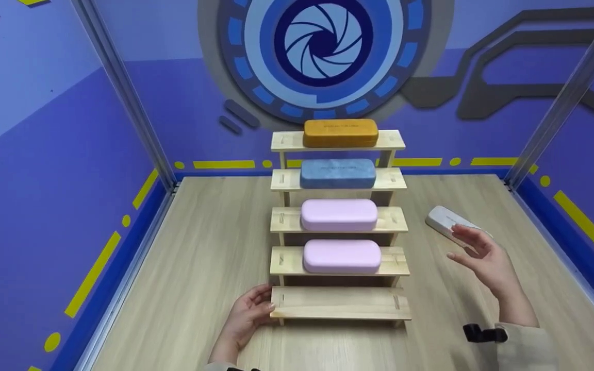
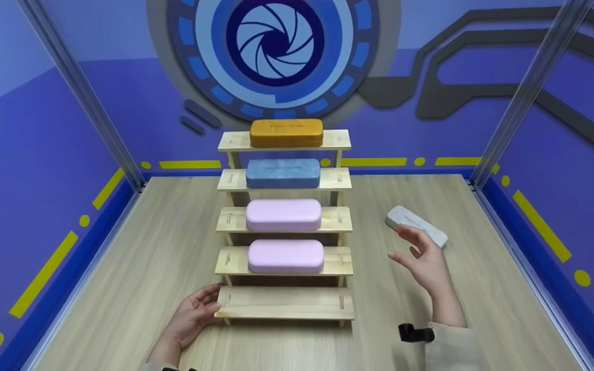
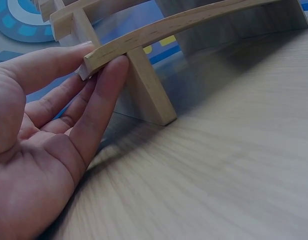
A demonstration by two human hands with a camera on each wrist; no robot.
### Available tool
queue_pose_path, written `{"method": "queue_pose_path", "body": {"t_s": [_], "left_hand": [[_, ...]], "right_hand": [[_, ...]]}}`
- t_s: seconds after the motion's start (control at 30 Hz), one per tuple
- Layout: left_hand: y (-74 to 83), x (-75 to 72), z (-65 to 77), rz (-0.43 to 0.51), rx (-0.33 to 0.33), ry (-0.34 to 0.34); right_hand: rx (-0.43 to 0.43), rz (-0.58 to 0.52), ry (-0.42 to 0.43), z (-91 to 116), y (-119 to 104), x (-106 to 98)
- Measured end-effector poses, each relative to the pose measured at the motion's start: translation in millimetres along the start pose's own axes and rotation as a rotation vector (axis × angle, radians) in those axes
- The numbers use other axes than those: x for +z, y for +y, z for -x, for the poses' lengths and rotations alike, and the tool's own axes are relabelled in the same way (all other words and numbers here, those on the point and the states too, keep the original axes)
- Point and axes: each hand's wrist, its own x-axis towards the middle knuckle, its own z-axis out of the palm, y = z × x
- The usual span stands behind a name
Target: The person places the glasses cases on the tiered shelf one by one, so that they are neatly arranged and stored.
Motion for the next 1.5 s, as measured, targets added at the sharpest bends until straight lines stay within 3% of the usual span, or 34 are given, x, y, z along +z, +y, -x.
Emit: {"method": "queue_pose_path", "body": {"t_s": [0.23, 0.53, 0.7, 0.83, 1.07, 1.33, 1.5], "left_hand": [[1.3, 0.4, 1.0, 0.000, 0.001, -0.007], [0.4, 0.4, 0.2, 0.018, 0.001, -0.006], [0.4, 0.8, 0.5, 0.013, -0.002, 0.001], [0.9, 1.0, 0.0, 0.005, 0.000, 0.001], [0.6, 0.4, -0.2, -0.005, 0.007, -0.008], [0.0, -1.3, -0.6, -0.021, 0.001, -0.009], [0.6, -1.7, -0.3, -0.013, -0.006, -0.002]], "right_hand": [[0.041, -0.195, 0.077, -12.9, 21.0, -17.4], [0.223, 0.040, 0.178, -32.8, 43.3, -35.4], [0.345, 0.090, 0.192, -41.9, 56.2, -41.4], [0.424, 0.118, 0.176, -49.5, 68.4, -46.1], [0.482, 0.055, 0.154, -58.4, 91.5, -48.7], [0.524, 0.034, -0.010, -60.1, 110.5, -54.4], [0.554, 0.033, -0.050, -62.9, 114.5, -53.6]]}}
